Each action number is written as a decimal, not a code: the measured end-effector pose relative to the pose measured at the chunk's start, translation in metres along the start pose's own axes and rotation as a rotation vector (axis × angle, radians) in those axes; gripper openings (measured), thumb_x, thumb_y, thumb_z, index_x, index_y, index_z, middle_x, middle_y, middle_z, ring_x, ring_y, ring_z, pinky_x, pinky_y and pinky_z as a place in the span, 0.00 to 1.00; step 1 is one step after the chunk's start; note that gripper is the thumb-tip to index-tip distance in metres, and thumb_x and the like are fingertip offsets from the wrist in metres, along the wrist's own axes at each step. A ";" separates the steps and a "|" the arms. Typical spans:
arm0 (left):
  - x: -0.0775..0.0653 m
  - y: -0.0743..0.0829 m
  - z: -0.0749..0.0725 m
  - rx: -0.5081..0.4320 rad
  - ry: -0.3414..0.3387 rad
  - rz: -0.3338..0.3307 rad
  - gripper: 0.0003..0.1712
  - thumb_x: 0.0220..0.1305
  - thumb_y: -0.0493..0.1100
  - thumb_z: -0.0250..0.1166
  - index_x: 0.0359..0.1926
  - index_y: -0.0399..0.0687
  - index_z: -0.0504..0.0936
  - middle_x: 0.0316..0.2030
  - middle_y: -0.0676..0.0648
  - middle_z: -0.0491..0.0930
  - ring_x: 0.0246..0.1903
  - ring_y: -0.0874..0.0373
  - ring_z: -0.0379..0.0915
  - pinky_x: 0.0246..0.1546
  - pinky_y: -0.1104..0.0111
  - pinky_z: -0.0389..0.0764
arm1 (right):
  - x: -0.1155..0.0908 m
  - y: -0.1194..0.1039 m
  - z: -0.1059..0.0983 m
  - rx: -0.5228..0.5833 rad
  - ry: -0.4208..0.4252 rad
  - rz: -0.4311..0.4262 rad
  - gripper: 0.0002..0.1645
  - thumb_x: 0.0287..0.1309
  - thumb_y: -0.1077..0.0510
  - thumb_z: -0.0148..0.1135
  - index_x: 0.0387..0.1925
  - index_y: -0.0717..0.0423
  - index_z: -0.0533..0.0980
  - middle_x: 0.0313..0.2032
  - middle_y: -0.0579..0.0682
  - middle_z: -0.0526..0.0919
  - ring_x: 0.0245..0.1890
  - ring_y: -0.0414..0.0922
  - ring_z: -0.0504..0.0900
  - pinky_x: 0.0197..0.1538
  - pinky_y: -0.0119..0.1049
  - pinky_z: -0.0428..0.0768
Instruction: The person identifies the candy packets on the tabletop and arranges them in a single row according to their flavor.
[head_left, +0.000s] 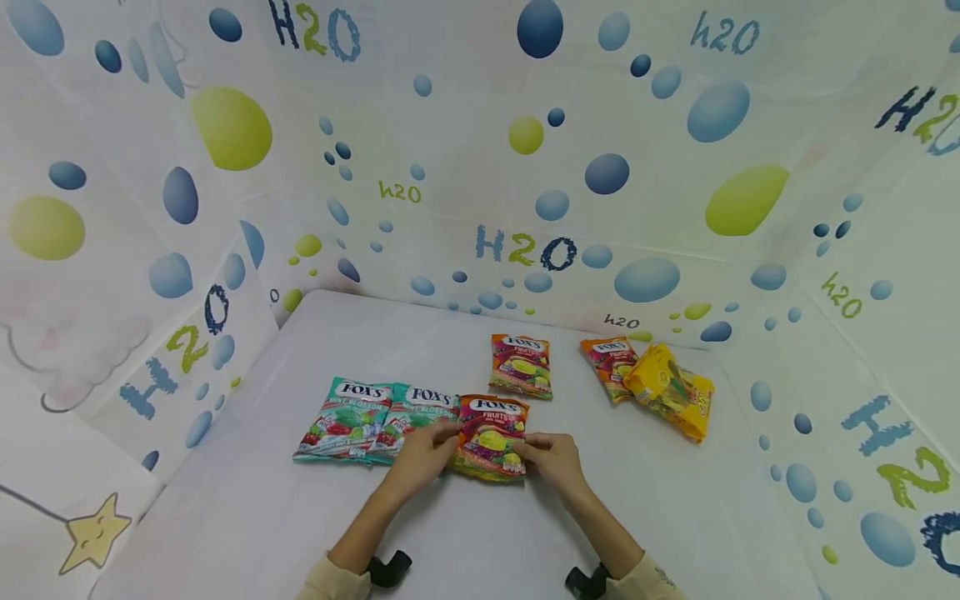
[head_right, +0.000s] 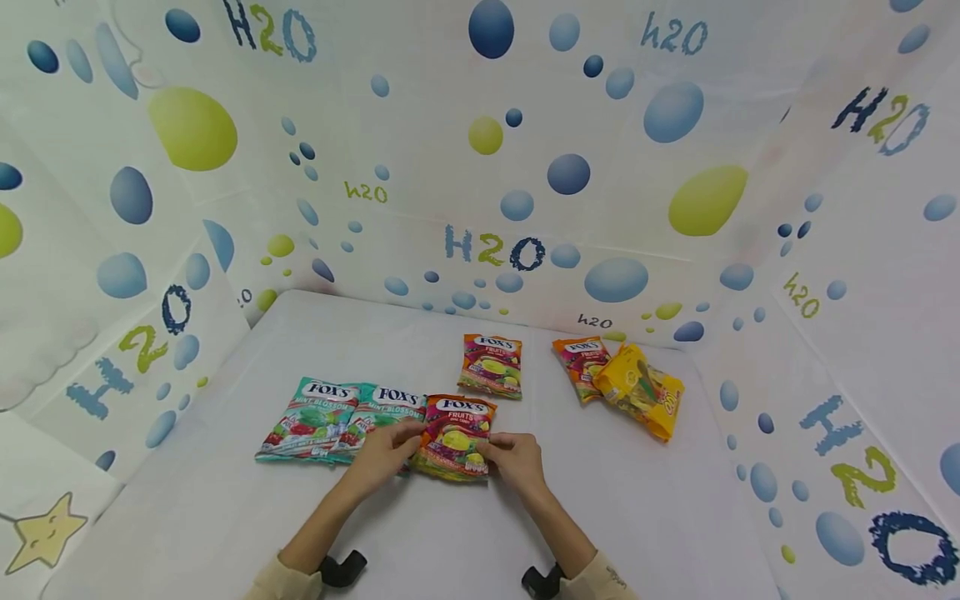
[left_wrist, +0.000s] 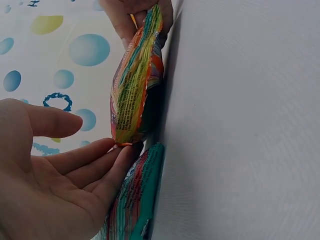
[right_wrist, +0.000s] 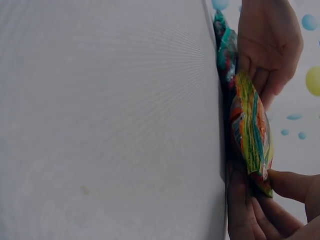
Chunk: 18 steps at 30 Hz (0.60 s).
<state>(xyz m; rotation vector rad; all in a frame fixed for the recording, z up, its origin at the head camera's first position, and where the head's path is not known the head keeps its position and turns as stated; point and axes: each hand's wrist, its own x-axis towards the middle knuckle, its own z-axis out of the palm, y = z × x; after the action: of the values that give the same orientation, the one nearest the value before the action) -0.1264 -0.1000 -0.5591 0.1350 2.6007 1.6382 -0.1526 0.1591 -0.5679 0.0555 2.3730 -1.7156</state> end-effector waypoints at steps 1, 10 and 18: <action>0.000 0.000 0.000 0.006 -0.003 -0.004 0.18 0.77 0.44 0.60 0.62 0.44 0.84 0.61 0.38 0.82 0.58 0.42 0.81 0.55 0.51 0.84 | 0.000 0.000 0.000 0.005 -0.003 0.005 0.19 0.63 0.52 0.73 0.45 0.65 0.88 0.37 0.55 0.91 0.34 0.44 0.88 0.35 0.34 0.85; -0.001 0.005 0.001 0.089 -0.008 -0.014 0.19 0.77 0.46 0.60 0.60 0.45 0.85 0.52 0.44 0.87 0.51 0.49 0.84 0.50 0.54 0.85 | -0.001 0.003 -0.001 0.035 -0.031 0.037 0.22 0.64 0.52 0.73 0.48 0.69 0.86 0.40 0.58 0.91 0.35 0.48 0.91 0.38 0.38 0.89; 0.002 0.010 0.005 0.152 -0.008 0.006 0.19 0.75 0.45 0.62 0.59 0.40 0.85 0.46 0.45 0.88 0.42 0.57 0.83 0.41 0.63 0.85 | 0.002 0.003 -0.003 0.012 -0.065 0.040 0.21 0.63 0.51 0.74 0.45 0.68 0.85 0.37 0.56 0.90 0.32 0.46 0.90 0.34 0.38 0.89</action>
<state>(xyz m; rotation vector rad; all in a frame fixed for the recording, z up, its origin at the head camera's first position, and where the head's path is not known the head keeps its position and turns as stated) -0.1278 -0.0909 -0.5526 0.1569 2.7197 1.4380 -0.1551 0.1628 -0.5698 0.0481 2.2994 -1.6871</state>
